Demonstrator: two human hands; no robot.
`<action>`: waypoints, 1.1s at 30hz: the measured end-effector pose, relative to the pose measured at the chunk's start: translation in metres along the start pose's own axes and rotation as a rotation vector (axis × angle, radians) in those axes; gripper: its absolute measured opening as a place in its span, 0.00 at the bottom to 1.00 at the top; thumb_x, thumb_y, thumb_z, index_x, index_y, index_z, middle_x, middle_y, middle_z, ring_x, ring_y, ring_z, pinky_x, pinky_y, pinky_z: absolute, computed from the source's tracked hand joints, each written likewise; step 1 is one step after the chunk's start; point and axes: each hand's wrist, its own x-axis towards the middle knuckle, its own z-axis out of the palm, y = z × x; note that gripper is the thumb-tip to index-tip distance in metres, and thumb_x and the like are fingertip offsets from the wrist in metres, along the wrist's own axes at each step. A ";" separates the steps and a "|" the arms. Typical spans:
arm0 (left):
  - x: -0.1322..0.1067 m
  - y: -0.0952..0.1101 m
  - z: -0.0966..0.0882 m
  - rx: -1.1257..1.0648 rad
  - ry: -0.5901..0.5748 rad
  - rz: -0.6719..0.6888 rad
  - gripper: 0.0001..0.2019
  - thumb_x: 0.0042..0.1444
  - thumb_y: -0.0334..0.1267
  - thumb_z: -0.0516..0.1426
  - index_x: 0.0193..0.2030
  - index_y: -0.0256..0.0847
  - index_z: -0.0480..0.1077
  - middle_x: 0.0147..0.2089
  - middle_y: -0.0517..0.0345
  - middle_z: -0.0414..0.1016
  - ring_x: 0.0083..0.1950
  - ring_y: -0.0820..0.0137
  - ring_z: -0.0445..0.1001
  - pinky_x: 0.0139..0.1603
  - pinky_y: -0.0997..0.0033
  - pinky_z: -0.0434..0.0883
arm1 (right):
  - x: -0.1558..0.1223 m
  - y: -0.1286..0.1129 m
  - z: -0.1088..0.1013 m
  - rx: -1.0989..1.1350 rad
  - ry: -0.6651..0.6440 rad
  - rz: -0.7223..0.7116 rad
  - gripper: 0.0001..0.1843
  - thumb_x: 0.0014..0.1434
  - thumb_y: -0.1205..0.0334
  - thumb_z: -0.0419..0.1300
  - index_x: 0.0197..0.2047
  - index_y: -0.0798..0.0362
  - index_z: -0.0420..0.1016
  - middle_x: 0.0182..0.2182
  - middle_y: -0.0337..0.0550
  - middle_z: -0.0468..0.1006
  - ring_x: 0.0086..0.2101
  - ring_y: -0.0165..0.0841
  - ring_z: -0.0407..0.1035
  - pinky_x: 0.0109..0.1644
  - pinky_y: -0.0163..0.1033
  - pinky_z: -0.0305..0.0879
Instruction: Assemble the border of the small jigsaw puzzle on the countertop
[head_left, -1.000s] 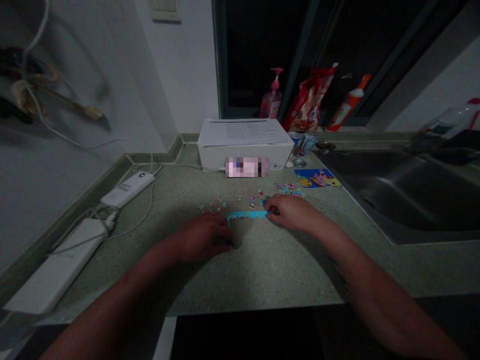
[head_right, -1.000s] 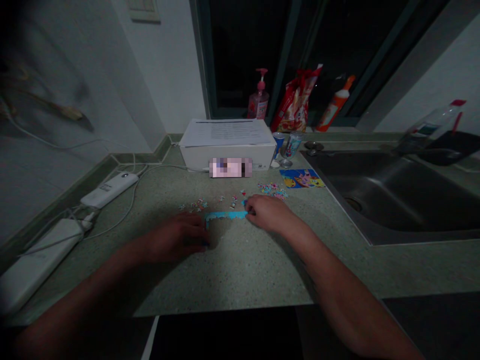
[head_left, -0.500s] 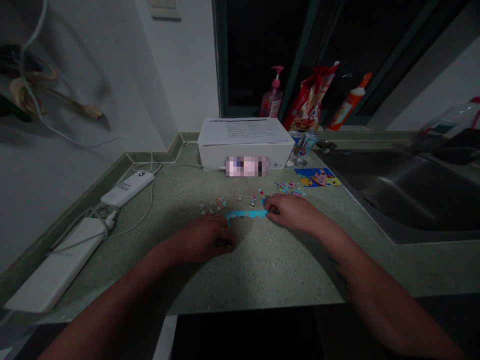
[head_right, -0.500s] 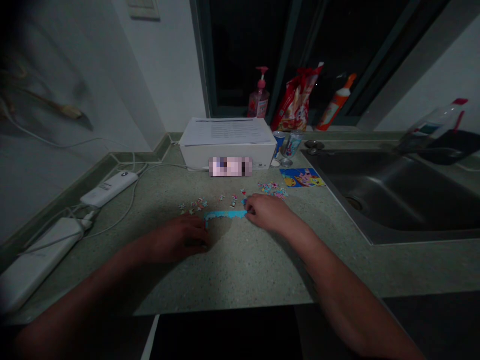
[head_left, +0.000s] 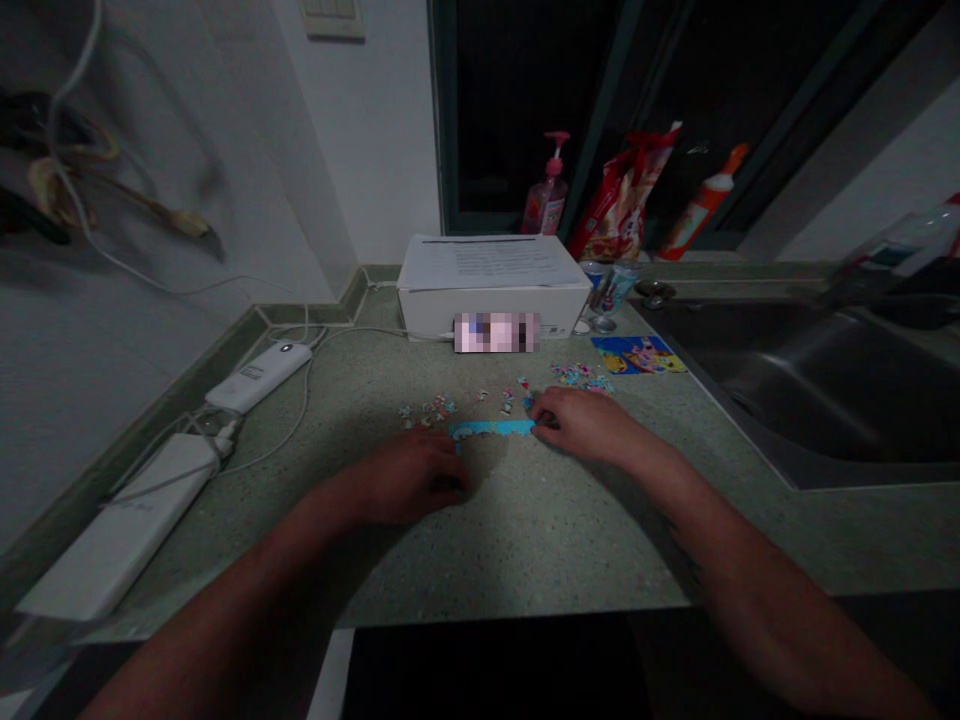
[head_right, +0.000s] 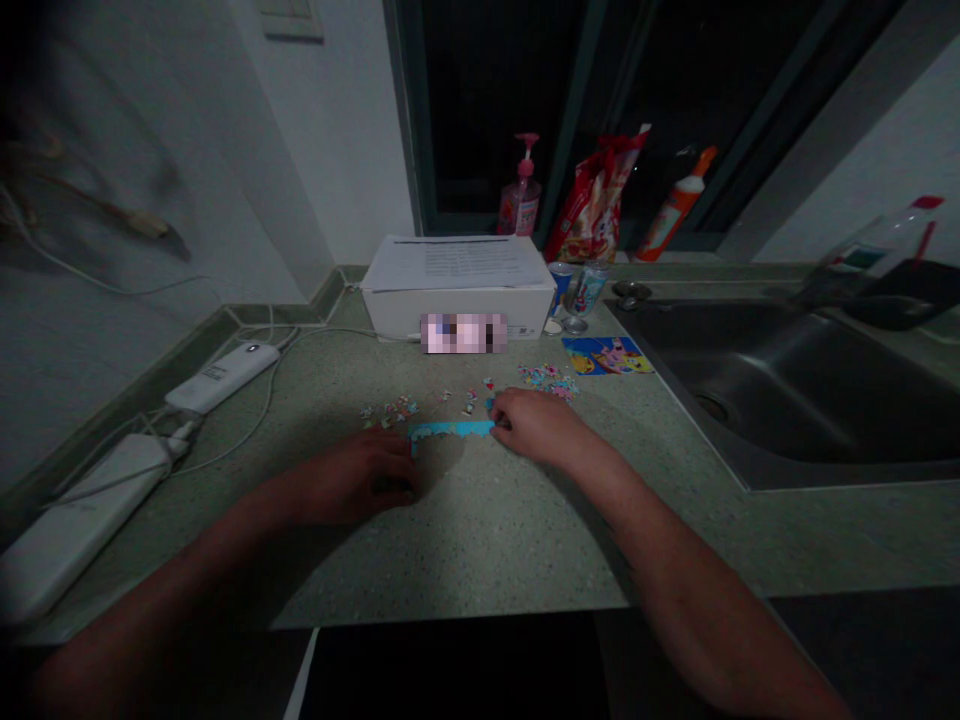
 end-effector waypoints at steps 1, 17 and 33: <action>0.000 0.000 0.000 0.000 0.004 0.003 0.05 0.69 0.36 0.63 0.41 0.47 0.81 0.40 0.60 0.81 0.46 0.64 0.79 0.51 0.60 0.73 | 0.000 0.000 0.000 -0.003 0.001 -0.001 0.07 0.65 0.63 0.65 0.46 0.48 0.83 0.45 0.45 0.87 0.43 0.40 0.79 0.43 0.42 0.67; -0.001 0.003 -0.003 0.012 0.089 -0.076 0.06 0.71 0.39 0.61 0.42 0.44 0.79 0.40 0.57 0.80 0.44 0.63 0.78 0.49 0.60 0.72 | 0.001 0.006 -0.002 -0.044 0.009 -0.021 0.13 0.71 0.66 0.58 0.48 0.50 0.84 0.47 0.47 0.87 0.46 0.40 0.79 0.46 0.40 0.66; -0.008 -0.044 0.000 0.272 0.298 -0.553 0.10 0.64 0.41 0.60 0.47 0.43 0.80 0.47 0.44 0.83 0.46 0.52 0.80 0.46 0.53 0.73 | 0.003 0.006 -0.001 -0.095 0.047 0.090 0.17 0.73 0.65 0.55 0.54 0.48 0.86 0.51 0.51 0.88 0.49 0.43 0.82 0.49 0.43 0.70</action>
